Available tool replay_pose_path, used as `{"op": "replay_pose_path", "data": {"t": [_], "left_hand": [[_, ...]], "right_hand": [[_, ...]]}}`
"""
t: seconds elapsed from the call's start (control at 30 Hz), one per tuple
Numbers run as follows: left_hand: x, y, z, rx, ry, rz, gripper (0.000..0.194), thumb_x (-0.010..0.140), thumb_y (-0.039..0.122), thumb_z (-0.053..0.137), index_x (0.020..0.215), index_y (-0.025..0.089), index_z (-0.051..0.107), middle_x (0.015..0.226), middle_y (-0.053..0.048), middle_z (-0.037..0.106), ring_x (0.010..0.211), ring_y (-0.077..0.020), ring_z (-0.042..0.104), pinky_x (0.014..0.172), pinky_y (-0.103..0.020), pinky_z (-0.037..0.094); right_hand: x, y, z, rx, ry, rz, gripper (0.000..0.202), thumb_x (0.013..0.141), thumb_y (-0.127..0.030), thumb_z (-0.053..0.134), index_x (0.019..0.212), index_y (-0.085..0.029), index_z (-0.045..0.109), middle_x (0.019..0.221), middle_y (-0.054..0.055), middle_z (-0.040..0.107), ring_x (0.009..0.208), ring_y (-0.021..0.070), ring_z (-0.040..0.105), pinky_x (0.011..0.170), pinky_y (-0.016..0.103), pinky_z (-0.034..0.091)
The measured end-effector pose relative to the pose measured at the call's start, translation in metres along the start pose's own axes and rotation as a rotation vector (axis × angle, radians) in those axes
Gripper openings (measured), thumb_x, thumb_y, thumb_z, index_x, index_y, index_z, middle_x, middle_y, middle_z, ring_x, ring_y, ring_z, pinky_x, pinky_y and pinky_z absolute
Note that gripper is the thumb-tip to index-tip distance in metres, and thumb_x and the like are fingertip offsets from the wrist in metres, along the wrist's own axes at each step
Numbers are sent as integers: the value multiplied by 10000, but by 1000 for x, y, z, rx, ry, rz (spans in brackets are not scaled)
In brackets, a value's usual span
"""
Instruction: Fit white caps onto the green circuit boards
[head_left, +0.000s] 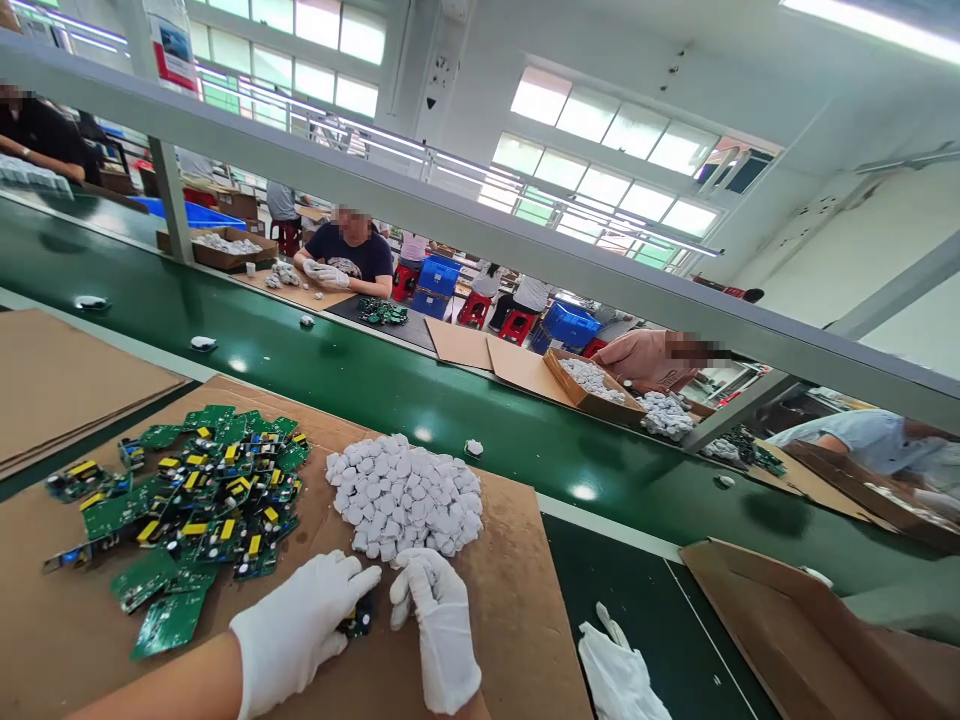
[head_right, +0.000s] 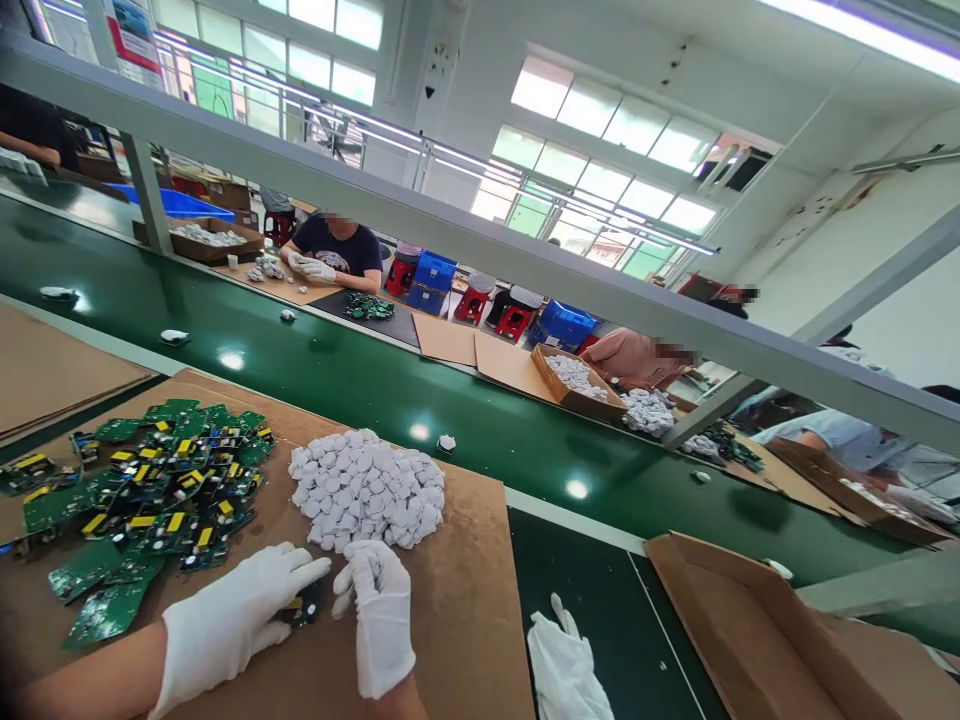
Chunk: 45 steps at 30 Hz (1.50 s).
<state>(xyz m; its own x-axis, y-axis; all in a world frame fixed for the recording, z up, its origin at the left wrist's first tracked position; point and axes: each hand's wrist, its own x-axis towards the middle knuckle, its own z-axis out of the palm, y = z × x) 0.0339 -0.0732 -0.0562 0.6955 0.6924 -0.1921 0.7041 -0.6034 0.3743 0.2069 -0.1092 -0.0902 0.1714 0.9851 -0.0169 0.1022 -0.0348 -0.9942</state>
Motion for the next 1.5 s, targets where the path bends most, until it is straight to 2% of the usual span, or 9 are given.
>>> {"op": "replay_pose_path", "data": {"t": [0.13, 0.23, 0.37, 0.73, 0.83, 0.97, 1.17, 1.3, 1.5], "left_hand": [[-1, 9, 6, -38, -62, -126, 763, 699, 158, 689, 1417, 170, 432, 1397, -162, 518, 1256, -347, 492, 1077, -466, 376], [-1, 6, 12, 31, -47, -187, 644, 704, 220, 709, 1318, 117, 543, 1390, -217, 504, 1280, -403, 447, 1090, -514, 332], [-1, 1, 21, 52, 68, -150, 421, 774, 282, 656, 1170, 139, 639, 1262, -206, 596, 1174, -395, 537, 1013, -515, 409], [-1, -4, 32, 34, 149, -89, 346, 780, 277, 643, 1095, 135, 654, 1174, -201, 626, 1088, -390, 569, 971, -519, 421], [-1, -3, 28, 36, 152, -92, 337, 775, 278, 651, 1080, 134, 656, 1164, -189, 631, 1067, -373, 578, 966, -505, 427], [-1, -1, 24, 52, 117, -87, 302, 787, 280, 637, 1051, 137, 676, 1128, -185, 653, 1028, -377, 602, 931, -521, 451], [0, -3, 37, 114, 159, -115, 447, 782, 339, 659, 1179, 134, 644, 1287, -220, 590, 1174, -415, 538, 1033, -558, 372], [2, -3, 42, 121, 161, -124, 486, 778, 348, 665, 1209, 124, 631, 1235, -213, 626, 1152, -408, 559, 1015, -538, 398], [2, -1, 35, 97, 74, -137, 479, 794, 313, 626, 1232, 121, 624, 1322, -225, 573, 1199, -417, 529, 1048, -556, 358]], "right_hand": [[5, 5, 6, -52, 23, -29, 267, 922, -351, 559, 1086, -144, 597, 990, 40, 650, 783, 138, 640, 681, 310, 561], [6, 7, 9, -105, 42, -54, 228, 920, -340, 559, 1042, -155, 612, 1058, 53, 637, 864, 153, 630, 741, 332, 554], [4, 6, 4, -194, 20, -69, 246, 916, -347, 562, 1082, -174, 614, 1111, 60, 629, 920, 171, 622, 803, 366, 542], [-15, 21, 10, -384, -56, -79, 157, 903, -277, 523, 905, -183, 650, 977, 56, 618, 883, 167, 604, 799, 334, 523], [-18, 29, 13, -445, -34, -51, 281, 855, -196, 511, 1103, -237, 639, 875, 42, 604, 823, 172, 615, 783, 277, 524], [-19, 32, 19, -525, -26, -11, 569, 798, -151, 534, 1355, -232, 446, 731, -13, 578, 694, 154, 628, 707, 229, 522], [-16, 18, 21, -693, -93, -65, 119, 819, -268, 611, 913, -200, 637, 901, 33, 619, 784, 159, 581, 725, 310, 485], [-14, 8, 18, -749, -167, -96, 234, 909, -396, 547, 973, -181, 614, 955, 32, 628, 786, 137, 587, 718, 316, 506], [-14, -3, 13, -790, -231, -122, 262, 918, -384, 549, 1082, -187, 601, 1071, 53, 627, 870, 157, 616, 756, 337, 532]]}}
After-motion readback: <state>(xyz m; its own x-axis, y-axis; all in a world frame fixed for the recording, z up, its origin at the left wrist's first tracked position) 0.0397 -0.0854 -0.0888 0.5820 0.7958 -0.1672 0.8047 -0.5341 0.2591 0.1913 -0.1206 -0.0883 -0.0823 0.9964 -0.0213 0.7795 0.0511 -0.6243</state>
